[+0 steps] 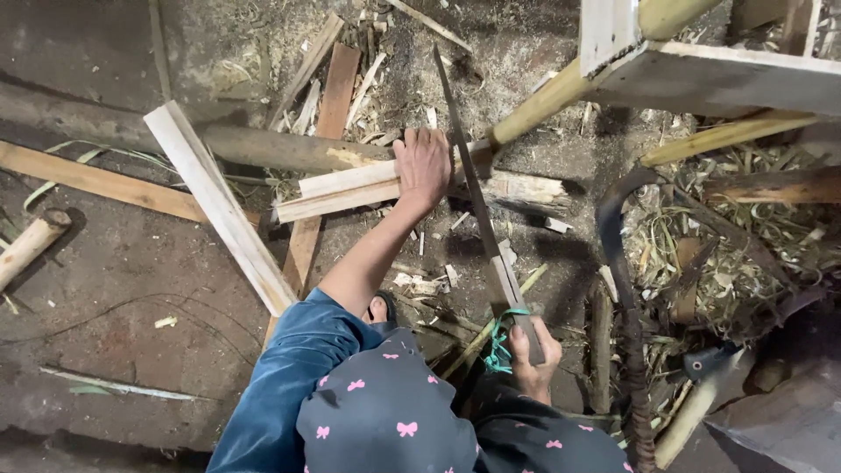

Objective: The person uses a hand saw to cut a piece of light-colored wood that is resting on a larger log. They hold the wood steady with their left hand while sawing with their right hand, creating sawdust on the floor.

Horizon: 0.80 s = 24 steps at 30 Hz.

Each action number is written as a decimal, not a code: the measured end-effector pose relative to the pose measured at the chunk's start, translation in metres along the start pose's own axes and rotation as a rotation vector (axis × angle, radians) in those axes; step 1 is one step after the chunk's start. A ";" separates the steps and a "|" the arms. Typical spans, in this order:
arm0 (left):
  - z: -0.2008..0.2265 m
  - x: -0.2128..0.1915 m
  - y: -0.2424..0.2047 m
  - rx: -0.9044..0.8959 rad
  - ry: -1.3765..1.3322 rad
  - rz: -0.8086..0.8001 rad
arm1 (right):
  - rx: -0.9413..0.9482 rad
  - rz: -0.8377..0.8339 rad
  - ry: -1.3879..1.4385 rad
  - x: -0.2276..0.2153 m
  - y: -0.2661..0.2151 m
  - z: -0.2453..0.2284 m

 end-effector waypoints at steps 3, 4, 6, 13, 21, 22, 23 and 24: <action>0.001 0.000 -0.001 -0.007 -0.033 -0.035 | 0.022 -0.033 -0.005 -0.004 -0.004 0.004; 0.001 0.004 0.000 -0.004 -0.019 -0.041 | 0.023 -0.025 0.010 -0.005 -0.005 0.004; 0.002 0.007 0.000 -0.001 -0.005 -0.045 | 0.023 -0.016 0.025 -0.006 -0.007 0.004; 0.000 0.013 0.001 -0.012 -0.030 -0.052 | -0.032 -0.049 -0.070 -0.005 -0.007 -0.002; -0.004 -0.022 -0.019 -0.037 -0.128 0.198 | -0.102 0.055 -0.122 0.014 0.033 -0.022; -0.003 -0.010 -0.012 -0.024 -0.171 0.339 | -0.132 0.005 -0.104 0.030 0.052 -0.032; -0.004 0.001 -0.006 -0.009 -0.214 0.479 | -0.161 -0.046 -0.088 0.046 0.072 -0.042; -0.004 0.002 -0.006 -0.010 -0.209 0.490 | -0.171 -0.042 -0.082 0.054 0.077 -0.048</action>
Point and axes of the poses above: each hand's wrist, its own y-axis towards the middle knuckle, its own x-axis out of the palm, z = x × y, the point moved 5 cm from there along y, towards the middle knuckle, and after that the axes turned 2 degrees about y, right-handed, at the moved point
